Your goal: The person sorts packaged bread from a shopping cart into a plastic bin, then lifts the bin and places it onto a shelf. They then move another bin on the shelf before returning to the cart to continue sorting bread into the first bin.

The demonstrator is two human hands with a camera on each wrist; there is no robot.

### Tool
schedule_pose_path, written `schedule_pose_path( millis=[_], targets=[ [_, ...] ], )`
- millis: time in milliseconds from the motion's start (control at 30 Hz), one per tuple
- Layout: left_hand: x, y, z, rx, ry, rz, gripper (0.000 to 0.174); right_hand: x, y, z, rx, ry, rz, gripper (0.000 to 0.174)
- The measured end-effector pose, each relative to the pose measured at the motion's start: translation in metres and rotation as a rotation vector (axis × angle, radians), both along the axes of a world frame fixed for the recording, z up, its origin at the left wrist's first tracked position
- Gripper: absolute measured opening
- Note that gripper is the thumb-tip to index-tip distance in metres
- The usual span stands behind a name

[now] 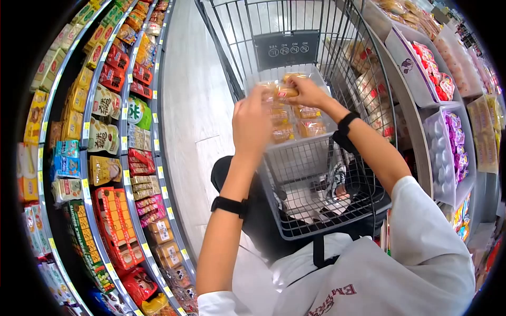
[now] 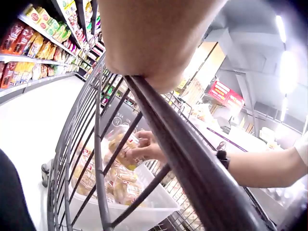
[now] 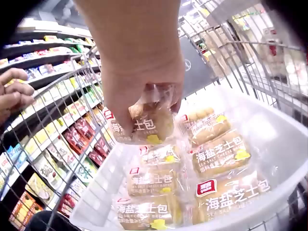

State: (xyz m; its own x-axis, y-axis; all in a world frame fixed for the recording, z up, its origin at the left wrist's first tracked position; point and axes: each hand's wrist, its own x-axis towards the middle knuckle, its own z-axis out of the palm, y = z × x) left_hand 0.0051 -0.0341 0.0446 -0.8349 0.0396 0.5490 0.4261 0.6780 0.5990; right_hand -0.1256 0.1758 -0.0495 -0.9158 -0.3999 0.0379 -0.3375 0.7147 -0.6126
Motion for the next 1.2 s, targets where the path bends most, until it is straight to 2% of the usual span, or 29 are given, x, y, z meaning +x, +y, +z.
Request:
schedule_pose_path(
  millis=[67, 167, 200, 233, 300, 333, 400, 433, 500, 567, 600, 633, 667, 700, 733, 767, 800, 833, 867, 900, 967, 1000, 1067, 1100, 1167, 1200],
  targets=[
    [-0.001, 0.001, 0.000, -0.023, -0.028, 0.013, 0.036, -0.012, -0.014, -0.014, 0.101, 0.002, 0.127, 0.054],
    [-0.004, -0.001, -0.002, -0.058, -0.080, 0.043, 0.033, -0.016, -0.035, -0.034, 0.196, 0.035, 0.142, 0.049],
    [-0.005, -0.001, -0.002, -0.076, -0.064, 0.042, 0.034, -0.050, -0.031, -0.096, 0.437, 0.308, 0.190, 0.049],
    [-0.005, -0.001, -0.003, -0.092, -0.050, 0.036, 0.035, -0.047, -0.034, -0.097, 0.428, 0.300, 0.195, 0.049],
    [-0.005, -0.001, -0.002, -0.097, -0.060, 0.044, 0.033, -0.035, -0.035, -0.077, 0.629, 0.528, 0.226, 0.052],
    [-0.004, 0.000, -0.001, -0.094, -0.066, 0.048, 0.031, -0.024, -0.028, -0.066, 0.630, 0.523, 0.222, 0.052],
    [-0.007, 0.003, 0.001, -0.077, -0.058, 0.045, 0.030, -0.004, -0.006, -0.035, 0.166, 0.420, -0.260, 0.059],
    [-0.007, 0.002, -0.001, -0.076, -0.063, 0.051, 0.029, 0.005, 0.006, -0.014, 0.173, 0.430, -0.262, 0.059],
    [-0.005, 0.002, 0.003, -0.069, -0.055, 0.040, 0.028, 0.025, 0.037, 0.020, 0.161, 0.038, -0.720, 0.072],
    [-0.001, 0.004, 0.015, -0.045, -0.070, 0.016, 0.027, 0.025, 0.089, -0.015, 0.101, -0.106, -0.732, 0.094],
    [-0.002, 0.001, 0.010, -0.051, -0.060, 0.003, 0.027, 0.024, 0.110, -0.038, 0.160, -0.227, -0.700, 0.100],
    [-0.001, 0.001, 0.011, -0.039, -0.061, -0.011, 0.027, 0.029, 0.130, -0.068, 0.141, -0.256, -0.642, 0.099],
    [-0.003, -0.001, 0.006, -0.046, -0.050, -0.011, 0.027, 0.044, 0.128, -0.044, 0.094, -0.531, -0.593, 0.093],
    [-0.003, 0.000, 0.006, -0.012, -0.027, -0.016, 0.027, 0.053, 0.160, -0.090, -0.262, -0.822, -0.496, 0.070],
    [-0.002, 0.001, 0.006, -0.035, -0.036, 0.011, 0.026, 0.075, 0.178, -0.129, -0.862, -0.894, -0.391, 0.046],
    [-0.003, -0.001, 0.003, -0.064, 0.026, -0.007, 0.024, 0.082, 0.174, -0.134, -1.076, -1.033, -0.467, 0.032],
    [-0.003, -0.002, -0.002, -0.083, 0.003, 0.010, 0.022, 0.081, 0.168, -0.160, -0.986, -0.970, -0.497, 0.029],
    [-0.003, -0.002, -0.004, -0.079, 0.032, 0.012, 0.022, 0.061, 0.157, -0.183, -0.789, -1.160, -0.642, 0.023],
    [-0.002, -0.003, -0.006, -0.096, 0.007, 0.027, 0.021, 0.071, 0.142, -0.138, -0.810, -1.220, -0.696, 0.019],
    [-0.003, -0.004, -0.006, -0.114, -0.016, 0.039, 0.020, 0.068, 0.140, -0.135, -0.707, -1.232, -0.725, 0.029],
    [-0.003, -0.003, -0.002, -0.122, -0.014, 0.030, 0.019, 0.080, 0.136, -0.135, -0.895, -1.203, -0.779, 0.043],
    [-0.003, -0.002, -0.001, -0.127, -0.027, 0.030, 0.019, 0.086, 0.140, -0.143, -0.910, -1.189, -0.789, 0.043],
    [-0.001, -0.001, 0.002, -0.109, -0.012, 0.020, 0.019, 0.087, 0.153, -0.162, -0.985, -1.297, -0.709, 0.052],
    [-0.001, -0.001, 0.005, -0.091, -0.009, 0.032, 0.019, 0.096, 0.148, -0.145, -1.004, -1.261, -0.669, 0.047],
    [0.000, 0.000, 0.006, -0.111, -0.057, 0.019, 0.020, 0.113, 0.136, -0.104, -0.939, -1.222, -0.746, 0.046],
    [-0.003, -0.001, 0.000, -0.109, -0.035, 0.038, 0.020, 0.117, 0.136, -0.101, -0.947, -1.201, -0.740, 0.043]
  ],
)
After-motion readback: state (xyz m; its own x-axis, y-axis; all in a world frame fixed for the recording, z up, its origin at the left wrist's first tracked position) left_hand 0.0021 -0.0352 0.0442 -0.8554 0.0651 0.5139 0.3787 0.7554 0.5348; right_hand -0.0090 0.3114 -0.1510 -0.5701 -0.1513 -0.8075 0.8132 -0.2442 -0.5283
